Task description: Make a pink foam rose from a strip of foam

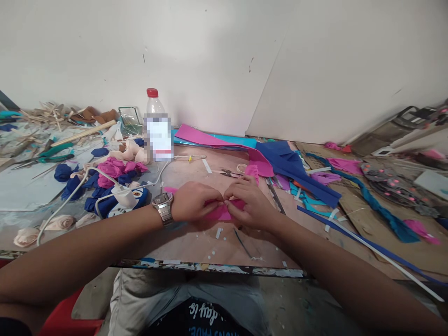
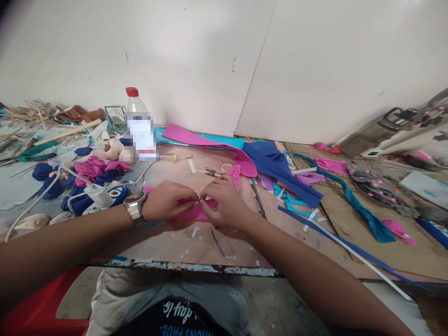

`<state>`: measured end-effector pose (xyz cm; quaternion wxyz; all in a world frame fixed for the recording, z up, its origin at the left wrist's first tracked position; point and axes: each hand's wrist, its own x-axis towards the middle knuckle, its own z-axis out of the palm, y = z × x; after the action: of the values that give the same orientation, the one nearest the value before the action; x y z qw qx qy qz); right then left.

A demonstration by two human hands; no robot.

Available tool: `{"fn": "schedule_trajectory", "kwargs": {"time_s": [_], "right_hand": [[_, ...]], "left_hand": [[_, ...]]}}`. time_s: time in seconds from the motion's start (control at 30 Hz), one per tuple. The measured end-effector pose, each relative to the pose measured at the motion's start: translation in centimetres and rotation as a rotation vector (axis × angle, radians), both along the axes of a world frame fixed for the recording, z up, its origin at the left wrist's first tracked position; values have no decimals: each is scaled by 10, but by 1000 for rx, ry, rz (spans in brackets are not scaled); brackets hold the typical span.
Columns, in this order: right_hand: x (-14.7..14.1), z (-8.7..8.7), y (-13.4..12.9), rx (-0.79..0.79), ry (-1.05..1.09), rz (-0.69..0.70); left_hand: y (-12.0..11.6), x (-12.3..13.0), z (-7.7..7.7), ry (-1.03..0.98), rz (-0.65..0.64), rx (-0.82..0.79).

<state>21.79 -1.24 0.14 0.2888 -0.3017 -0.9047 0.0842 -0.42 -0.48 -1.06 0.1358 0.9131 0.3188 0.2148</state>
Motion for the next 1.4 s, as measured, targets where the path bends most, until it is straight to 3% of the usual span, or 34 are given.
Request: {"fn": "schedule_trajectory", "kwargs": {"time_s": [0.37,0.67,0.9,1.4], "right_hand": [[2,4,-1,-7,-31,-5],[1,6,-1,-5,-31,-2],[1,4,-1,28,-41,12],[1,3,0,85,-28,17]], "left_hand": [[-3,0,14,-53,27,-205],[-1,-1,13,-53,-13,-270],[3,-1,11,-73,-67,-410],[6,0,14,-82,-73,-547]]}}
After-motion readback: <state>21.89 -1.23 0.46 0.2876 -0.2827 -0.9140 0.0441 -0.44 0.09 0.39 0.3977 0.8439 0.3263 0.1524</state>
